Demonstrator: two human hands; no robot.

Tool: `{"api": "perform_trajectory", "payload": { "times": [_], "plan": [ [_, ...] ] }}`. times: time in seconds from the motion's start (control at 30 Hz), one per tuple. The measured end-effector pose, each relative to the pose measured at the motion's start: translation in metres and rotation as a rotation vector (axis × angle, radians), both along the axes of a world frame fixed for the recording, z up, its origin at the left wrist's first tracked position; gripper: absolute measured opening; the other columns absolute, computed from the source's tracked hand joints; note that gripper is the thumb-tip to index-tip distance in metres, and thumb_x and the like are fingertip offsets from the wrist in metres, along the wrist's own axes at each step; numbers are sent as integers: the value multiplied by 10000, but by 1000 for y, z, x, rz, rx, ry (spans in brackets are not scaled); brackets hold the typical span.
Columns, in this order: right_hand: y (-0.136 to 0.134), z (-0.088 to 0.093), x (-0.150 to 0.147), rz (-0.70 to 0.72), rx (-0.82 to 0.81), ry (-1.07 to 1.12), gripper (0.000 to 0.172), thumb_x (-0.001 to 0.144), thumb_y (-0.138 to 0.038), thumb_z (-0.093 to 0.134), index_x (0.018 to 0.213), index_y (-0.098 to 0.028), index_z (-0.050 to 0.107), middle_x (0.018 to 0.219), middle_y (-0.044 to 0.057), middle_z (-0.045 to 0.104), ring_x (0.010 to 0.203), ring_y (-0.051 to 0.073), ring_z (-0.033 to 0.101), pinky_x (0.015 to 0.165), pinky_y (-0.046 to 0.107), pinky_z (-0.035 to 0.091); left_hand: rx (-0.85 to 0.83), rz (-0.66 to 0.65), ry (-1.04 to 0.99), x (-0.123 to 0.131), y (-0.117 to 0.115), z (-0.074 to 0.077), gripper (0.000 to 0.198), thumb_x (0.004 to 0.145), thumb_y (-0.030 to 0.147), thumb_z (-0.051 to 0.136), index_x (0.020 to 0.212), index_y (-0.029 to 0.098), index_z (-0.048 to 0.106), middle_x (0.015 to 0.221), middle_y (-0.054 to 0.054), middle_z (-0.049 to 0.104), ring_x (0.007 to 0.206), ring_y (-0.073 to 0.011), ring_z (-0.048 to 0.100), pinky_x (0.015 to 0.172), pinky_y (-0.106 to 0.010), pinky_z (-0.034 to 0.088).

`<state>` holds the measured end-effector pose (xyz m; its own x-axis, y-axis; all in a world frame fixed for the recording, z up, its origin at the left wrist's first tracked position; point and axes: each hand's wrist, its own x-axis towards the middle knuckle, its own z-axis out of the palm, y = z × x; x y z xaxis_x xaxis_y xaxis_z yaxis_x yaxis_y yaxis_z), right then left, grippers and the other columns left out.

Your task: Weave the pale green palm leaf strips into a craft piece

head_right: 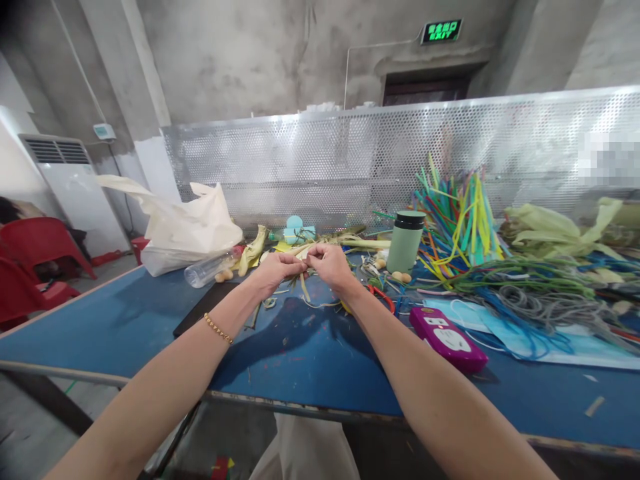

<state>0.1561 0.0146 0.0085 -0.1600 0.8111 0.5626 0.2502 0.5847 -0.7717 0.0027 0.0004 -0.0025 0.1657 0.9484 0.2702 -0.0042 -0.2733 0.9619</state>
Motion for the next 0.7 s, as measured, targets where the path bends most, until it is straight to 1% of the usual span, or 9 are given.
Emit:
{"api": "perform_trajectory", "payload": {
  "times": [0.17,0.27,0.4,0.7],
  "plan": [
    [5,-4,0,-38,29,-22,164,642,-306,600,607,-150,638,606,34,642,579,137,538,586,259,418,-16,-7,25,3,-8,5,109,630,215,756,614,113,722,601,-55,664,549,-99,513,614,-255,406],
    [7,-6,-1,-31,35,-14,157,642,-302,591,606,-156,634,600,33,640,583,140,544,589,261,428,-3,14,62,3,-12,8,135,628,239,760,605,111,721,574,-48,646,534,-91,477,589,-250,377],
    [5,-6,-2,-18,31,12,168,645,-316,595,580,-163,611,577,22,618,569,133,531,586,258,429,-21,9,68,4,-13,8,144,632,248,750,601,112,715,556,-38,633,518,-84,451,565,-243,351],
    [3,-5,-2,-36,8,14,191,647,-341,621,586,-161,602,568,17,613,568,131,526,585,261,424,-38,-8,33,6,-14,8,123,618,213,744,558,122,687,558,-39,646,525,-97,483,585,-255,384]
  ]
}}
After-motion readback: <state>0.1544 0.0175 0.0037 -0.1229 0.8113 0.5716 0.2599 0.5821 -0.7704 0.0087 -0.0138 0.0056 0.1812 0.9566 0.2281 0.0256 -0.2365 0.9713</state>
